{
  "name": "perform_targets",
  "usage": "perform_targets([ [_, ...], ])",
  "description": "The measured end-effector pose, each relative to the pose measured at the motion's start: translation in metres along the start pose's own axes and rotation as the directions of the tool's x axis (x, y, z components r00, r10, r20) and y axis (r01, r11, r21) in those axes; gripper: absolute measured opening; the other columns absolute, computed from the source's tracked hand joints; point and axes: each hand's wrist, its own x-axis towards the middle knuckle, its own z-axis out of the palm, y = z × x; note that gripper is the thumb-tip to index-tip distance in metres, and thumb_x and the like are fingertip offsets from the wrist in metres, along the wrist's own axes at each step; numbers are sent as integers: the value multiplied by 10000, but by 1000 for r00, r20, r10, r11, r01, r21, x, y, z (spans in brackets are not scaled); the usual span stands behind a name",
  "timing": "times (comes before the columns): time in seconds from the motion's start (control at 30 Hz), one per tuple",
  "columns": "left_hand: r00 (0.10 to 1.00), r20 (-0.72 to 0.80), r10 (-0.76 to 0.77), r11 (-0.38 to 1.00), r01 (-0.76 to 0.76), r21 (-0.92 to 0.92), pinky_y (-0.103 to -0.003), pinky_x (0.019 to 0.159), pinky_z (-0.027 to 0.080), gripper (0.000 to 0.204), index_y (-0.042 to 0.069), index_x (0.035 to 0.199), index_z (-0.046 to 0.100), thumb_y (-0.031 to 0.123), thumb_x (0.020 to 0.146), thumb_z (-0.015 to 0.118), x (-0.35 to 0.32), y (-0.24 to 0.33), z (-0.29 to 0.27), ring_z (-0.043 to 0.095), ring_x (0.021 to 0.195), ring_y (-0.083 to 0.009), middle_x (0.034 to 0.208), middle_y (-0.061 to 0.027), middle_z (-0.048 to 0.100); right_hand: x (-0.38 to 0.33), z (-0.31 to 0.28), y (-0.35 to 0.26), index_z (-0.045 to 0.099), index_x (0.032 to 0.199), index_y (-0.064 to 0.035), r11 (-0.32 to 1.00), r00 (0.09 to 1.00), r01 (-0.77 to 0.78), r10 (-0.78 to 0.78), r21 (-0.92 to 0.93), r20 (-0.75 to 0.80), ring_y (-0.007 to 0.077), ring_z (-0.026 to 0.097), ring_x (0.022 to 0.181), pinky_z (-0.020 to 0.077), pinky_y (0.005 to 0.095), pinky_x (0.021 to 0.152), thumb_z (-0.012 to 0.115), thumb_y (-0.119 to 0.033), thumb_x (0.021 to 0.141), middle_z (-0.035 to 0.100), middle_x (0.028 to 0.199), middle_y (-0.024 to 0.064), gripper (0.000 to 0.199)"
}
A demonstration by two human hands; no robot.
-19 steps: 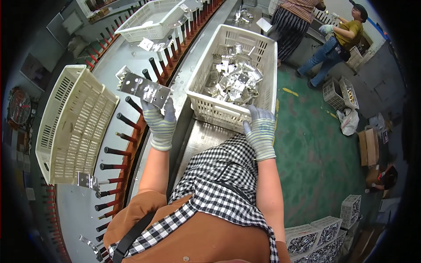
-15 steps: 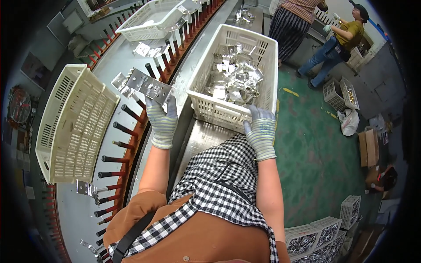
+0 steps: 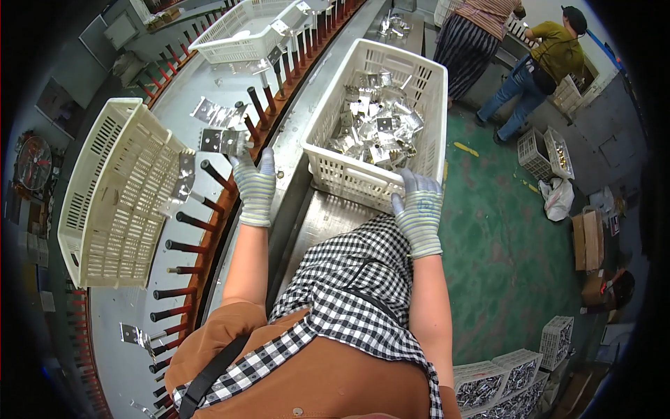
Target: The person sorts small metal parts by hand, taking them from a moving production line and placing them into plastic crates.
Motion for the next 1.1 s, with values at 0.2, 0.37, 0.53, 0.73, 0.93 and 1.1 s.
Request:
perform_targets([
  [0.2, 989, -85, -119, 989, 126, 74, -383, 1069, 265, 703, -14, 1337, 412, 333, 793, 690, 15, -25, -9, 396, 1263, -330, 1347, -213, 439, 0, -3, -1, 507, 1172, -83, 1000, 1000, 0, 0, 4, 1, 303, 519, 975, 370, 442, 932, 682, -166, 676, 561, 993, 122, 533],
  [0.37, 965, -233, -118, 975, 69, -210, -362, 1075, 270, 645, -2, 1329, 397, 178, 800, 718, 2, -32, -18, 377, 1250, -219, 1352, -132, 413, -1, 0, 0, 506, 1174, -85, 1000, 1000, -9, 9, -3, 16, 303, 518, 975, 368, 442, 935, 682, -164, 675, 560, 995, 121, 534],
  [0.53, 898, -431, 87, 986, -139, -90, -362, 1002, 341, 486, -17, 1250, 481, 168, 839, 663, -4, -18, -31, 467, 1151, -260, 1278, -155, 496, -3, 3, 2, 501, 1164, -92, 999, 998, 37, -37, 1, -53, 317, 520, 952, 375, 453, 896, 673, -180, 672, 559, 969, 125, 528],
  [0.73, 948, -188, 257, 911, -172, 375, -419, 943, 401, 425, 0, 1217, 514, 200, 860, 625, -12, 21, -62, 536, 1055, -315, 1233, -170, 525, 1, -1, 1, 499, 1175, -81, 1000, 1000, 11, -11, 0, 14, 329, 526, 952, 372, 452, 907, 684, -189, 671, 567, 990, 137, 548],
  [0.93, 800, -112, 589, 751, -491, 442, -455, 991, 385, 442, 52, 1204, 542, 242, 822, 657, 15, 67, 2, 541, 1065, -301, 1252, -167, 512, 2, 0, -1, 506, 1165, -86, 1000, 1000, 10, -10, -19, 7, 323, 522, 975, 367, 452, 917, 691, -188, 665, 570, 1010, 133, 543],
  [1.1, 851, 438, 291, 954, -292, -67, -538, 1033, 259, 375, 142, 1102, 638, 372, 811, 578, 0, 106, 36, 444, 1164, -379, 1179, -173, 547, -1, 0, -2, 509, 1156, -101, 1000, 1000, 13, -13, -12, 1, 318, 521, 970, 369, 449, 919, 686, -176, 670, 570, 1002, 122, 523],
])
